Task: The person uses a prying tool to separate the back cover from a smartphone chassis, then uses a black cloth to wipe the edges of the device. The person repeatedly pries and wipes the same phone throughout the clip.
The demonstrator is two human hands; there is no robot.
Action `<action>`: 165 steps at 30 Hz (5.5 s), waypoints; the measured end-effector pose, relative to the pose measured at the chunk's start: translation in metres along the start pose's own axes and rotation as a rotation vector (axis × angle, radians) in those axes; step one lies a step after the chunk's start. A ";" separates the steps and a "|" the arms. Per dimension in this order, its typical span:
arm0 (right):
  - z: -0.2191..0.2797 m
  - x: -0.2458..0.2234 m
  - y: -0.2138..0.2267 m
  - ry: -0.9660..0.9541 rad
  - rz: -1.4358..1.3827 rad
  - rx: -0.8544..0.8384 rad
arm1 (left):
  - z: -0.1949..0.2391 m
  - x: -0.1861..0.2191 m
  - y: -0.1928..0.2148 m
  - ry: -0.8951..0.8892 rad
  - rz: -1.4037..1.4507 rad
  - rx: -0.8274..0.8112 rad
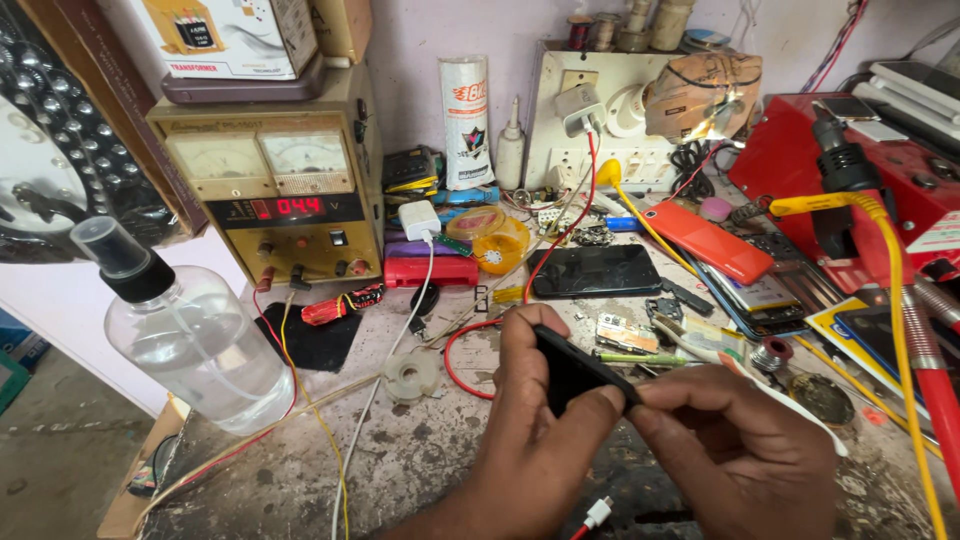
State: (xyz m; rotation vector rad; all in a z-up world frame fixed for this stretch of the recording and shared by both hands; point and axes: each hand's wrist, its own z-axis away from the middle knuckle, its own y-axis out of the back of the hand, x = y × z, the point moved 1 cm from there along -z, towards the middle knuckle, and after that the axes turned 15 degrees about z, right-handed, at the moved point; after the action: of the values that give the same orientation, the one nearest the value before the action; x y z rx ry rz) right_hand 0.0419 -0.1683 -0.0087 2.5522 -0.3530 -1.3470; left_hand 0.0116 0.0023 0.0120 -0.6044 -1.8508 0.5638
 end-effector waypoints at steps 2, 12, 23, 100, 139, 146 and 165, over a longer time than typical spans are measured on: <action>0.001 -0.001 -0.004 -0.007 -0.029 0.000 | -0.002 -0.003 0.001 -0.001 0.062 0.001; 0.006 -0.024 -0.010 0.111 -0.070 -0.097 | 0.013 0.004 0.010 -0.105 0.015 -0.048; 0.017 -0.063 -0.014 0.424 0.136 -0.043 | 0.046 0.024 0.012 -0.211 -0.174 0.088; -0.050 -0.001 0.088 -0.257 0.934 -0.314 | -0.032 -0.035 -0.020 0.044 0.011 -0.099; 0.011 0.004 0.034 -0.063 -0.170 0.298 | -0.018 -0.029 -0.022 0.059 0.037 -0.022; 0.026 0.002 0.020 0.167 0.286 0.421 | -0.011 -0.034 -0.028 0.001 0.017 -0.020; 0.025 -0.011 0.038 -0.074 0.392 0.273 | -0.004 -0.031 -0.033 -0.595 -0.738 -0.137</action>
State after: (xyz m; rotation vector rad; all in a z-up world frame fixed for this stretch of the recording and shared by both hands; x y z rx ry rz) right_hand 0.0110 -0.2028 -0.0020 2.4587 -1.0545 -1.3146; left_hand 0.0200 -0.0418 0.0126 0.2194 -2.4886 0.1136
